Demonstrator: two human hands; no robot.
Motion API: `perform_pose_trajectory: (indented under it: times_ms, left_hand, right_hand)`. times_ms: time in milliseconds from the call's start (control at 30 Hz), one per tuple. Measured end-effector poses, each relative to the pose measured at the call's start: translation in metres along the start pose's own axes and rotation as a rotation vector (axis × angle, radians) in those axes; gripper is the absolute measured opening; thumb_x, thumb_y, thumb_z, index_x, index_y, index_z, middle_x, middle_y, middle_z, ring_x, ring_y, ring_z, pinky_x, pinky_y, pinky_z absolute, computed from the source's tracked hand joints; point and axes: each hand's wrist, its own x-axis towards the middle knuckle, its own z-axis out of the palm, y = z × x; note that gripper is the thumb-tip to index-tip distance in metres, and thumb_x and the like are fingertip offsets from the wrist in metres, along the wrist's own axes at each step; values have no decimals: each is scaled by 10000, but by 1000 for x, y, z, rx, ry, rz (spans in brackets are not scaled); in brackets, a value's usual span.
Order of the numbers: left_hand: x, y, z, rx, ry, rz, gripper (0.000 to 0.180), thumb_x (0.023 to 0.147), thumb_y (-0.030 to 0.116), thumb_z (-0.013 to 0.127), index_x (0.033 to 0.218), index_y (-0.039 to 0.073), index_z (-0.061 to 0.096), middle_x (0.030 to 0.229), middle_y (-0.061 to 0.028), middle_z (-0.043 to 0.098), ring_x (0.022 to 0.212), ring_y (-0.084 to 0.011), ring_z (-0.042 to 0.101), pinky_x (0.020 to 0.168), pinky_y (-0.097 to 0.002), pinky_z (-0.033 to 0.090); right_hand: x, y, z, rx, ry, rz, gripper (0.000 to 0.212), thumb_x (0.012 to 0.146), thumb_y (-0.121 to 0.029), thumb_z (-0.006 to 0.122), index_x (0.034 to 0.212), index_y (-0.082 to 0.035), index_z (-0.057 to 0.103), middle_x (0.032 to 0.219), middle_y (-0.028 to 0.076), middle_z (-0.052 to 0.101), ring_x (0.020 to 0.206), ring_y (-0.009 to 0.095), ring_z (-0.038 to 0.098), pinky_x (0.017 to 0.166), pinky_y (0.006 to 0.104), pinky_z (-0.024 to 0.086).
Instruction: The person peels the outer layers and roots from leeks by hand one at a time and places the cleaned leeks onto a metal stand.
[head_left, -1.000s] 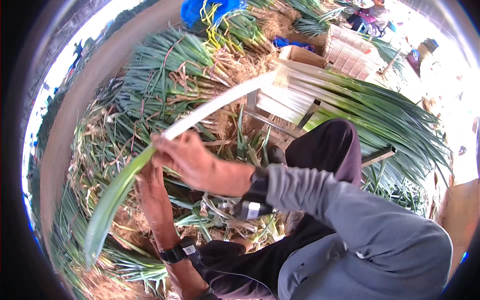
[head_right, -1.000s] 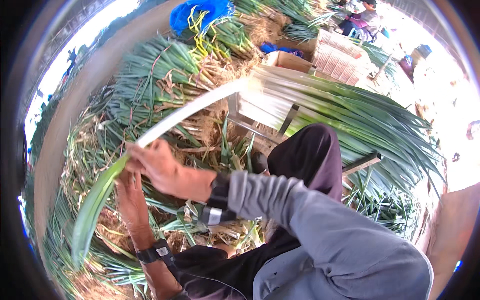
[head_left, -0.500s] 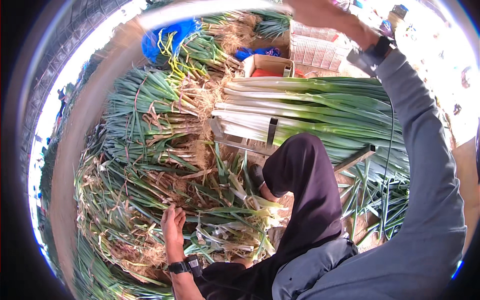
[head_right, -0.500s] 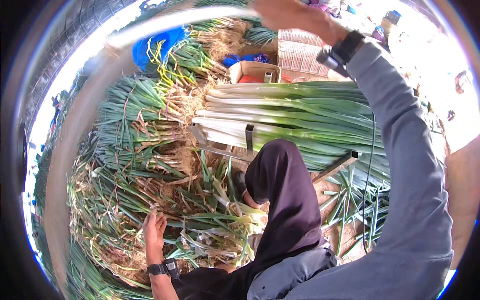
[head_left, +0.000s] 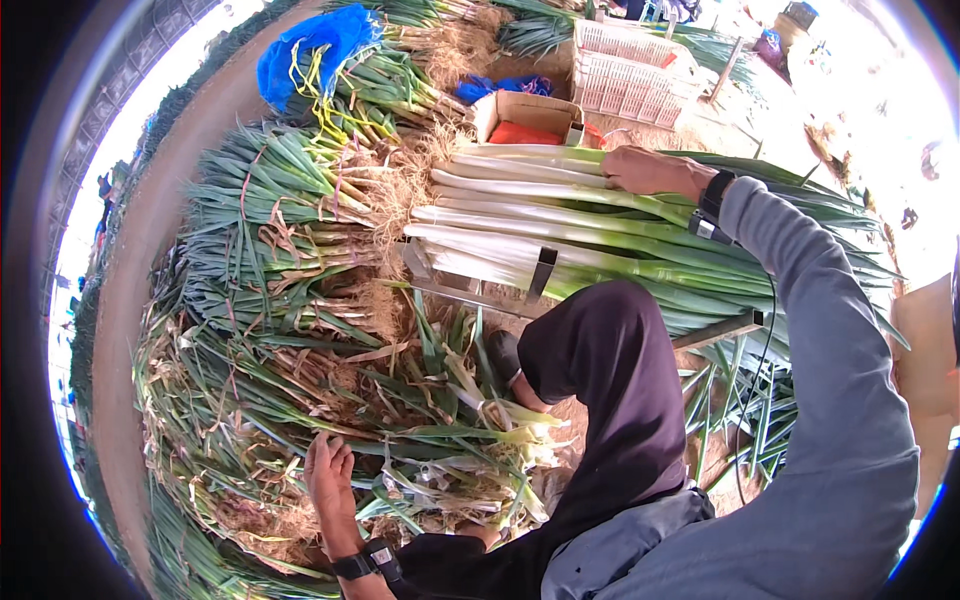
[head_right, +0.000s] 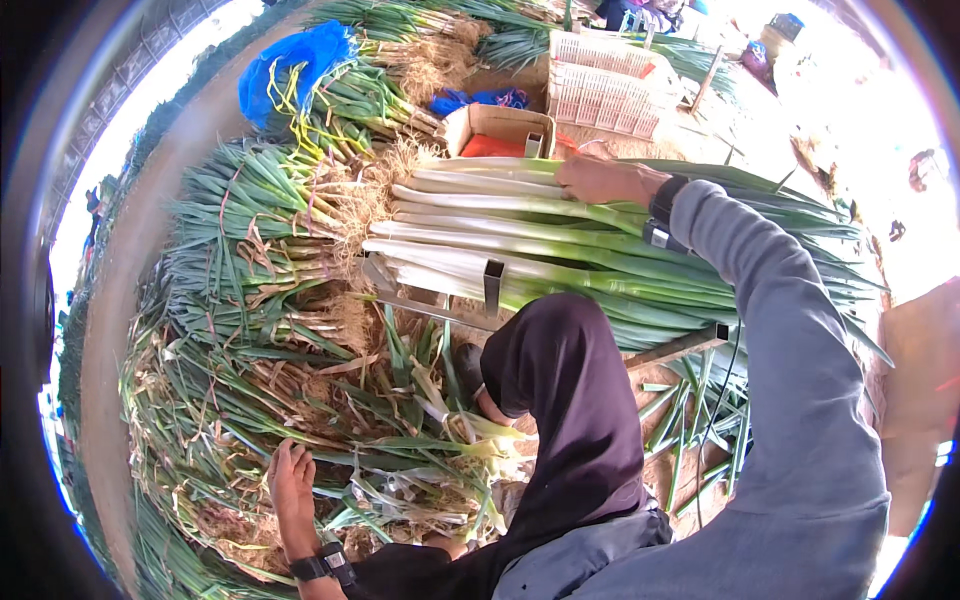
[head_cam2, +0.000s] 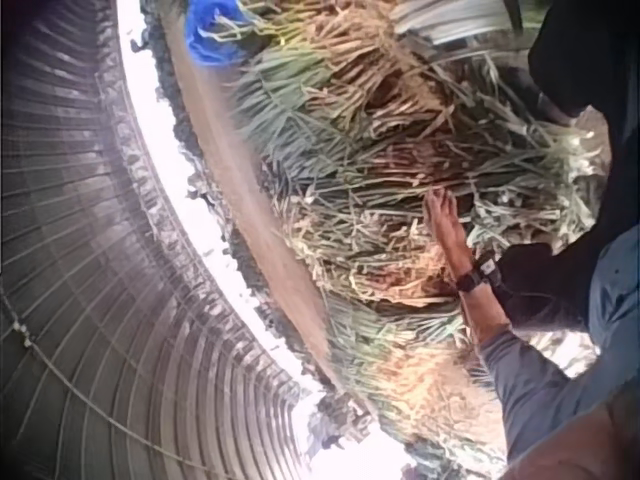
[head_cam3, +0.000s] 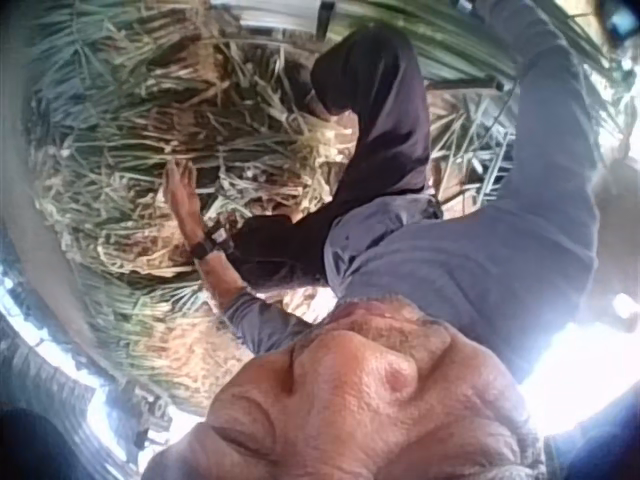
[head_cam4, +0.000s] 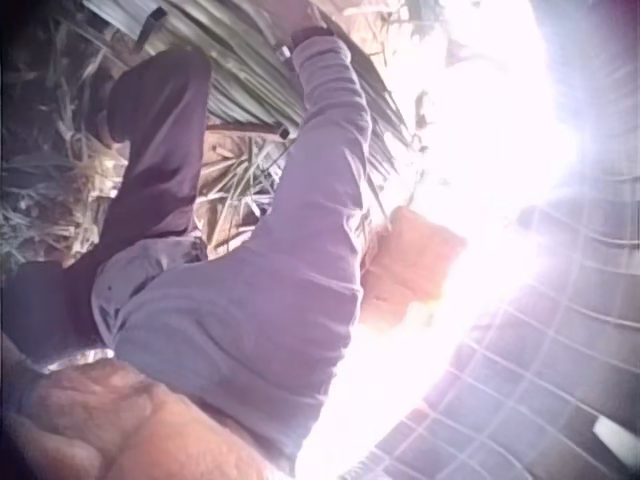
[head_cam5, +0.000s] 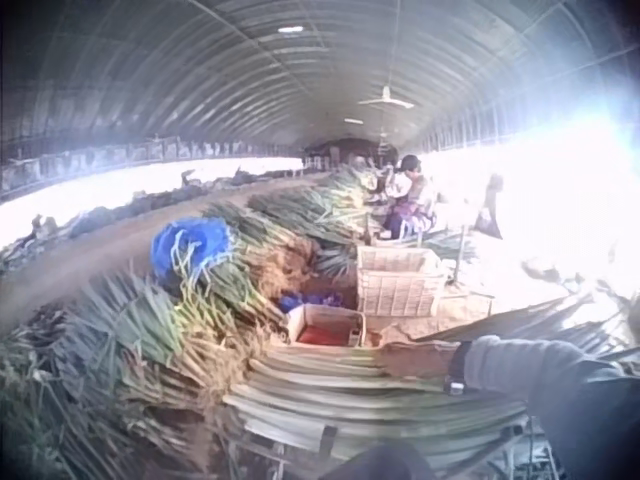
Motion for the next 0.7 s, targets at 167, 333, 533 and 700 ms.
perform_pose_trajectory:
  times_ms: [167, 333, 533, 700]
  left_hand:
    - [-7, -3, 16, 71, -159, -21, 313, 1000, 245, 637, 1261, 73, 627, 990, -38, 701, 866, -142, 678, 783, -273, 554]
    - [-40, 22, -7, -121, -95, 46, 394, 998, 265, 645, 1315, 38, 592, 1050, -61, 685, 928, -169, 671, 853, -310, 547]
    - [-59, 55, -53, -361, -3, 223, 381, 1016, 245, 606, 1327, 23, 591, 1064, -46, 669, 958, -141, 625, 881, -293, 519]
    - [-78, 55, -96, -494, 121, 295, 320, 1019, 223, 605, 1262, 15, 614, 1042, -57, 691, 896, -134, 652, 843, -283, 533]
  right_hand:
    - [13, -2, 17, -91, -62, -19, 194, 848, -164, 647, 906, 19, 670, 866, 231, 650, 830, 380, 646, 789, 490, 501]
    - [35, -22, -34, -248, -178, 8, 160, 865, -147, 574, 881, -21, 673, 863, 175, 676, 790, 321, 651, 677, 463, 493]
    - [102, -226, -88, 135, 2, -181, 258, 987, -122, 559, 1195, 14, 626, 1037, 130, 648, 964, 252, 634, 860, 362, 504]
    - [187, -421, 24, 199, -224, -597, 350, 1002, -249, 539, 1212, 16, 632, 1098, 207, 680, 892, 265, 670, 817, 406, 530]
